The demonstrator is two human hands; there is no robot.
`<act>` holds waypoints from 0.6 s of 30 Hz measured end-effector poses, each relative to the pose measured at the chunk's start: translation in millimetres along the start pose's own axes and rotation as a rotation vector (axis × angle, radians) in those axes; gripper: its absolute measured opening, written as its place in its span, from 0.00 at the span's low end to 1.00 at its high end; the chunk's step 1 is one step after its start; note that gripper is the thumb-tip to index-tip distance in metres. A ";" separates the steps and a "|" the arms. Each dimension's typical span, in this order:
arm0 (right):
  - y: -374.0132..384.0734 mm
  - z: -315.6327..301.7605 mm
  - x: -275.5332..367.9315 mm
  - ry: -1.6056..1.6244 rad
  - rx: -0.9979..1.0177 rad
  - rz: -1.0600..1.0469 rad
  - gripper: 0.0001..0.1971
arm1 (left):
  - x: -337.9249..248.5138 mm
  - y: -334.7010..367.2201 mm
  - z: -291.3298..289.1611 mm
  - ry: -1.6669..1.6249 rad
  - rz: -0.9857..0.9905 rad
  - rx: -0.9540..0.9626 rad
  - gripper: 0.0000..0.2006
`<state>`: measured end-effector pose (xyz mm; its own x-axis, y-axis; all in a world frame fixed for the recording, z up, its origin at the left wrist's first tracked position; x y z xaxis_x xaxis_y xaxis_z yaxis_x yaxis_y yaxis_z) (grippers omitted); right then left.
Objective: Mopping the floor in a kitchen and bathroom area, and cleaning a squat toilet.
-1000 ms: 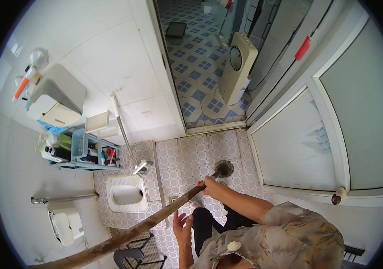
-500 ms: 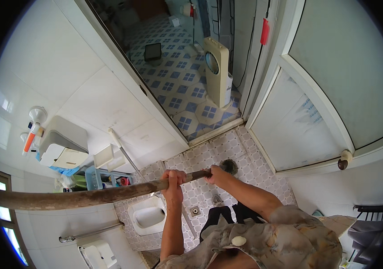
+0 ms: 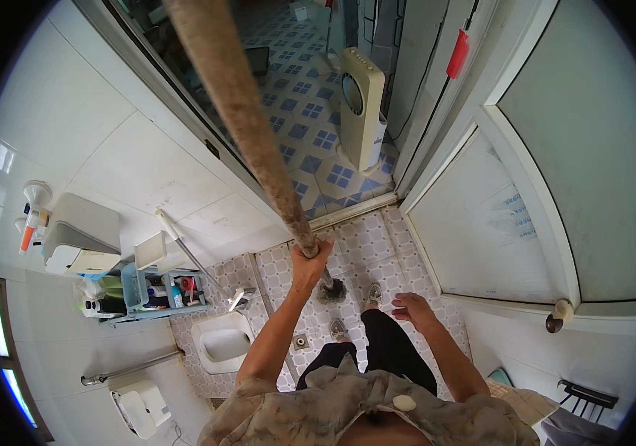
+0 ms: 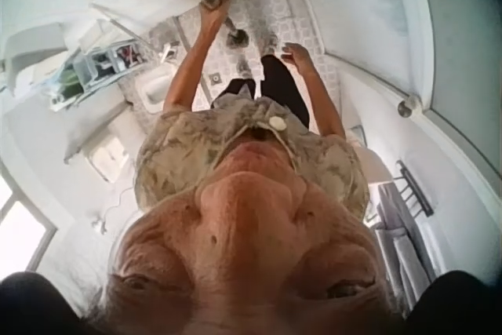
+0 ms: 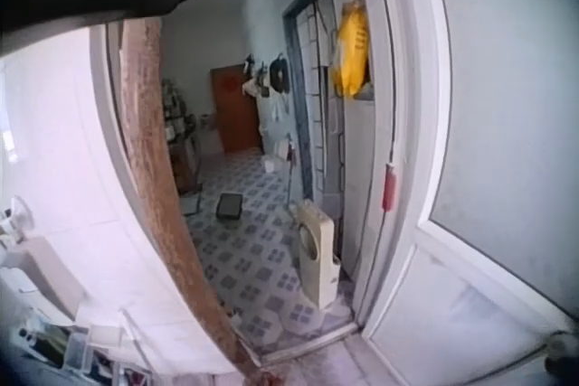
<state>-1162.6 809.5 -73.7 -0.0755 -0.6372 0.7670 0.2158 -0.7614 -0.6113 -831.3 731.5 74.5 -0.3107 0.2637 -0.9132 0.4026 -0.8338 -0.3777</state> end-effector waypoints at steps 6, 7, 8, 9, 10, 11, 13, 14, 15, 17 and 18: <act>-39.8 -152.1 4.6 -0.284 -0.264 -0.012 0.17 | 2.6 49.9 48.8 0.312 0.021 -0.019 0.17; -43.4 -168.1 4.2 -0.331 -0.304 -0.013 0.16 | 6.9 58.9 49.5 0.325 -0.045 -0.035 0.17; -43.5 -178.2 1.7 -0.339 -0.303 -0.005 0.16 | 8.0 68.1 51.4 0.320 -0.054 -0.039 0.17; -44.2 -185.0 2.0 -0.362 -0.316 0.012 0.16 | 7.0 75.7 50.2 0.328 -0.043 -0.058 0.16; -41.1 -190.8 2.7 -0.383 -0.326 0.028 0.15 | 5.9 83.0 49.1 0.339 -0.031 -0.079 0.16; -34.2 -193.0 4.4 -0.381 -0.310 0.028 0.15 | 6.9 91.3 48.1 0.340 -0.040 -0.090 0.16; -11.7 -179.6 18.4 -0.432 -0.234 0.010 0.15 | 6.1 108.6 44.4 0.387 -0.006 -0.098 0.13; 2.4 -167.8 28.5 -0.479 -0.166 -0.017 0.14 | 8.3 116.2 38.9 0.392 -0.011 -0.110 0.13; 15.0 -159.2 35.2 -0.478 -0.154 -0.011 0.14 | 11.9 124.3 32.3 0.404 -0.030 -0.118 0.13; 46.3 -121.1 75.4 -0.751 -0.007 -0.149 0.13 | 14.9 143.7 27.9 0.413 -0.053 -0.124 0.13; 60.2 -107.8 88.5 -0.752 -0.002 -0.144 0.13 | 14.3 151.7 25.2 0.427 -0.058 -0.134 0.13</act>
<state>-1261.3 694.4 -63.7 0.5803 -0.2789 0.7651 0.2525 -0.8316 -0.4947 -796.4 596.5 8.0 0.0360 0.5077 -0.8608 0.5114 -0.7493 -0.4206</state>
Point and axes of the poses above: each hand's wrist, its own y-axis towards the middle knuckle, its own z-axis out of the palm, x = y × z, the point moved 10 cm from there along y, towards the middle knuckle, and after that the axes turned 14 degrees about -z, right-handed, at the moved point
